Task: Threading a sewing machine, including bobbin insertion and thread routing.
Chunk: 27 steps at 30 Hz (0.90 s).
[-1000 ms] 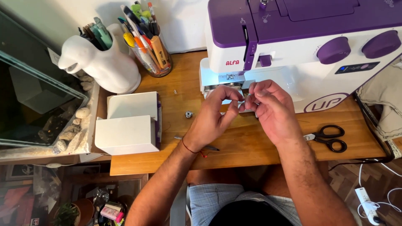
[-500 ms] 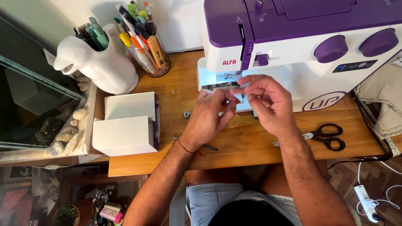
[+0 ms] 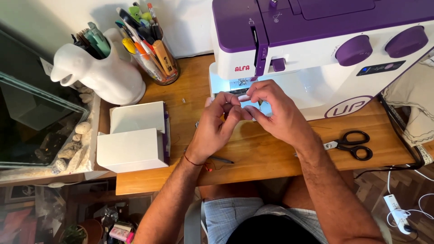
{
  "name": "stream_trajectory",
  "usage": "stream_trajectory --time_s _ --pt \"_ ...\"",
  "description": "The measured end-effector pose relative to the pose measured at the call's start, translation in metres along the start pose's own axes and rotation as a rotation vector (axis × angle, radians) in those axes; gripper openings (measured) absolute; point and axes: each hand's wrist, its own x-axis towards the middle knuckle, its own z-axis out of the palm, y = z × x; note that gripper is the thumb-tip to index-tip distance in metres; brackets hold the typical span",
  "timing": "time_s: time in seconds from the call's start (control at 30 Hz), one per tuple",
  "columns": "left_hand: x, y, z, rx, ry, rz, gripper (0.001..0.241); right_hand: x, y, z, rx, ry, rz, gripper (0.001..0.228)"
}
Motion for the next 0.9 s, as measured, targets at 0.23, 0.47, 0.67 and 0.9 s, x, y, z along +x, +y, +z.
stream_trajectory --time_s 0.23,0.47,0.67,0.9 --pt "0.0 0.0 -0.001 -0.063 0.016 -0.024 0.006 -0.008 0.007 0.0 -0.043 -0.034 0.021 0.03" --pt "-0.001 -0.008 0.003 -0.09 0.008 -0.026 0.005 -0.009 0.004 0.008 -0.17 0.09 0.013 0.025" --pt "-0.001 -0.004 0.0 -0.131 0.004 -0.016 0.007 -0.004 0.004 0.002 -0.458 0.068 -0.128 0.013" --pt "0.0 0.0 0.003 -0.09 0.032 0.037 0.008 -0.008 0.014 0.013 -0.462 0.014 -0.191 0.023"
